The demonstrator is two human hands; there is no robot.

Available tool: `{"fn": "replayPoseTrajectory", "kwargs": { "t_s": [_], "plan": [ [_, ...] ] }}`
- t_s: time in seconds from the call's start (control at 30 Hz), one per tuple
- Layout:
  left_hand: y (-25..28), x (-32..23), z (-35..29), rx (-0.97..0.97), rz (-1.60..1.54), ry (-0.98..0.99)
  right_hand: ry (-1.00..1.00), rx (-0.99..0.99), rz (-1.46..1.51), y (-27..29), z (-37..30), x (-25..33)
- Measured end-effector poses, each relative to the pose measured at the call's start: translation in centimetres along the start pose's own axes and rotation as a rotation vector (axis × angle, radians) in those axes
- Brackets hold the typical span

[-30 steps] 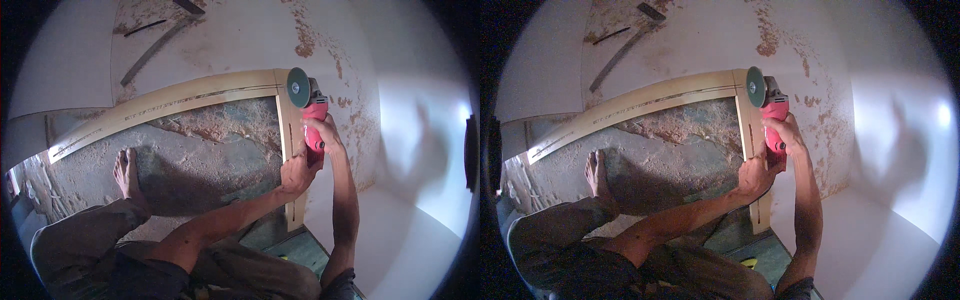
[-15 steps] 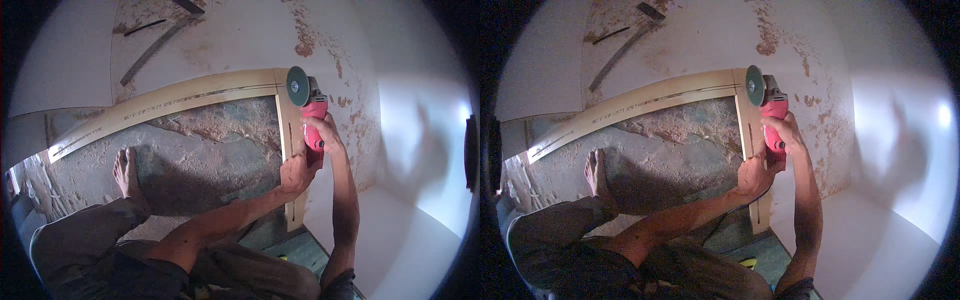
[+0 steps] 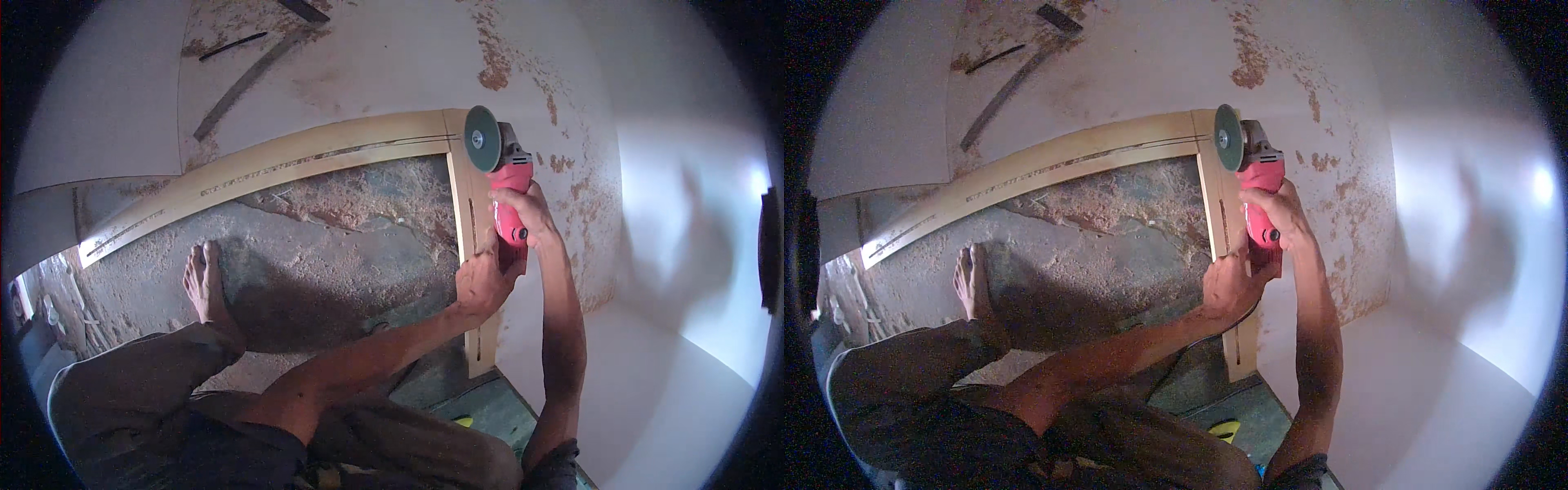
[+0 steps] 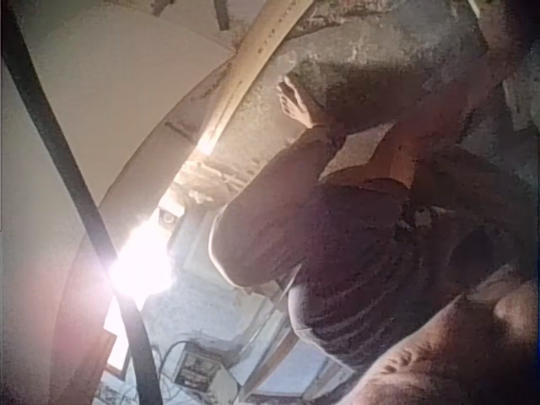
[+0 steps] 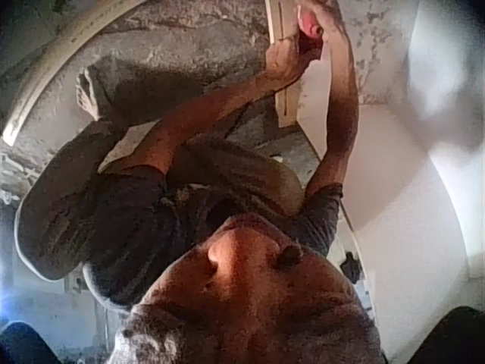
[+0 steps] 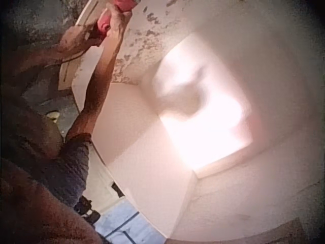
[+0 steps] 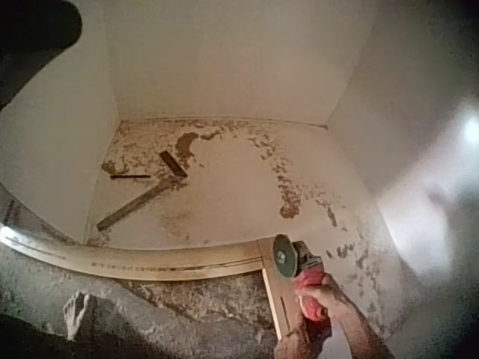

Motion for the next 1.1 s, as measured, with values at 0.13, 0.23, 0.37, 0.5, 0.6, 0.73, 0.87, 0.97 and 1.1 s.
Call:
{"fn": "replayPoseTrajectory", "kwargs": {
  "t_s": [0.13, 0.23, 0.37, 0.5, 0.6, 0.73, 0.87, 0.97, 1.1],
  "plan": [
    [0.1, -0.2, 0.0, 0.016, 0.03, 0.027, 0.039, -0.027, -0.012, 0.0, 0.2, 0.0],
    [0.1, -0.4, -0.2, 0.011, 0.024, 0.023, 0.018, -0.033, -0.016, 0.4, 0.3, -0.4],
    [0.5, -0.4, -0.3, 0.033, -0.001, 0.038, 0.021, -0.018, -0.011, -0.2, 0.2, -0.1],
    [0.1, -0.1, -0.2, 0.032, -0.008, 0.036, -0.059, -0.034, -0.019, 0.3, 0.3, -0.8],
    [0.2, -0.4, -0.3, 0.068, 0.01, 0.083, -0.003, -0.042, -0.009, 0.3, 0.3, -0.8],
    [-0.3, 0.2, -0.3, 0.043, -0.02, 0.004, -0.002, -0.016, -0.006, -0.2, -0.3, 0.0],
    [-0.5, 0.1, -0.5, 0.021, 0.025, -0.006, -0.015, -0.032, -0.023, -0.3, -0.5, 0.1],
    [-0.6, 0.2, -0.7, 0.019, 0.025, -0.023, -0.021, -0.054, -0.055, 0.1, -0.4, -0.5],
    [-1.0, 0.2, -1.0, 0.034, 0.074, -0.012, -0.059, -0.052, -0.063, 0.6, -0.4, -1.0]
  ]
}}
Point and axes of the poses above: each hand's wrist, its own z-axis towards the middle knuckle, its own y-axis out of the back of the hand, x = y × z, the point moved 3 cm from there along z, towards the middle knuckle, and after that the axes turned 3 degrees about -y, right-handed, at the moved point
